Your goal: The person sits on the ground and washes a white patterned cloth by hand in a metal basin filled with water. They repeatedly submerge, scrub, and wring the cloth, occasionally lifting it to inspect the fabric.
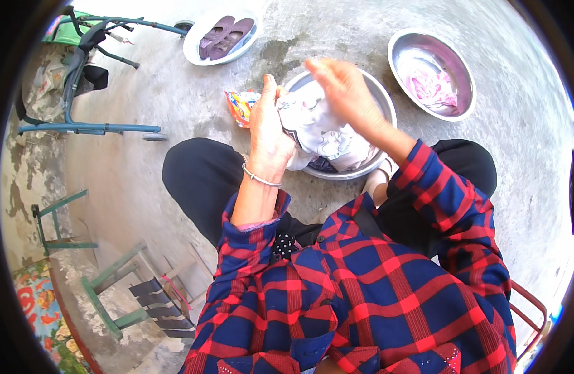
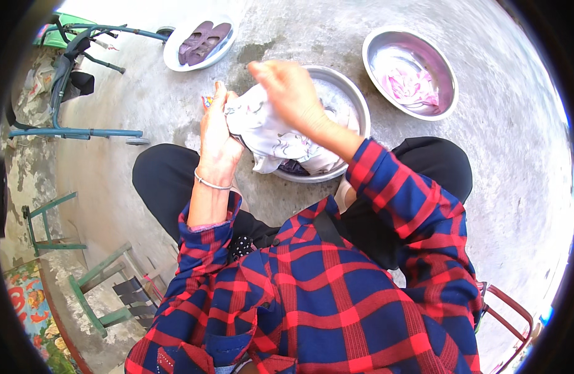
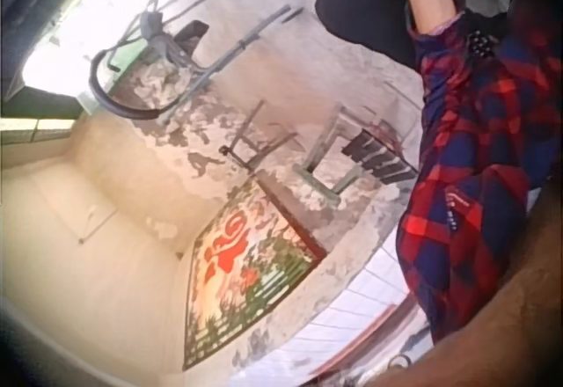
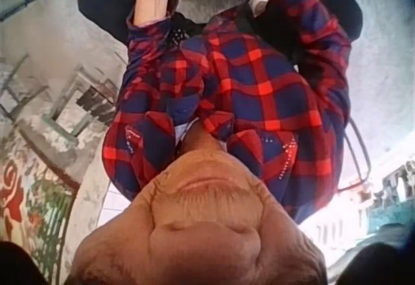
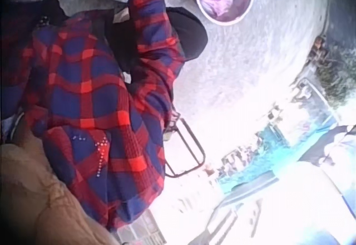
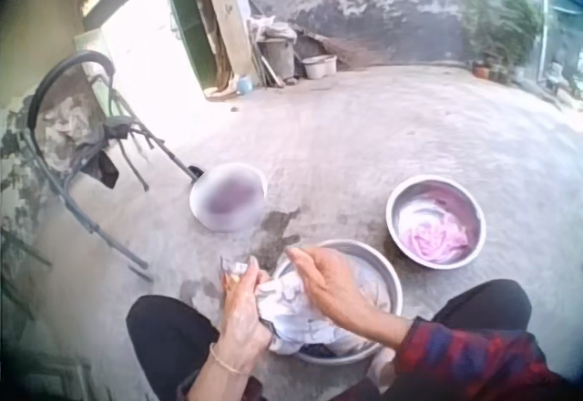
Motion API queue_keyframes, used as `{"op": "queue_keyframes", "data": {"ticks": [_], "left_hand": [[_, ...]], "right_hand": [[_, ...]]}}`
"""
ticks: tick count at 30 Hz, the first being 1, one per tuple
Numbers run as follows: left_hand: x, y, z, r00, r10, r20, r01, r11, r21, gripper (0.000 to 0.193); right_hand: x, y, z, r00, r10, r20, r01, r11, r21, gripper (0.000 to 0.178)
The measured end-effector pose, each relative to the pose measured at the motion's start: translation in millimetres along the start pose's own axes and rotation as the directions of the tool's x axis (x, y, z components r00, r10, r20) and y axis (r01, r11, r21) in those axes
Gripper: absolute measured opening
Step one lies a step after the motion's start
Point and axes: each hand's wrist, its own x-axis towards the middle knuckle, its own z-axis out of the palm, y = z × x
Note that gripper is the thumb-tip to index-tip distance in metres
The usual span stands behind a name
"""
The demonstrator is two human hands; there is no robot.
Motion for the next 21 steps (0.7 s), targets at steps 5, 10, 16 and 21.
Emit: {"op": "queue_keyframes", "data": {"ticks": [5,10,16,21], "left_hand": [[38.0,-28.9,-31.6,0.73,0.068,0.68,0.031,0.991,-0.132,0.028],[17.8,-34.1,20.3,0.992,-0.077,0.097,0.077,0.997,0.004,0.028],[63.5,-5.5,5.5,0.87,-0.198,0.452,0.231,0.973,-0.018,0.029],[53.6,37.5,30.5,0.845,-0.29,0.449,0.165,0.941,0.296,0.028]], "right_hand": [[-40.1,-38.4,28.0,0.859,-0.488,0.156,0.47,0.629,-0.619,0.02],[-2.7,-21.4,1.0,0.909,-0.416,-0.005,0.3,0.663,-0.686,0.022],[11.2,-20.2,9.3,0.9,-0.425,0.097,0.347,0.565,-0.749,0.019],[59.2,-22.9,-39.1,0.996,-0.068,-0.059,0.006,0.703,-0.712,0.03]]}}
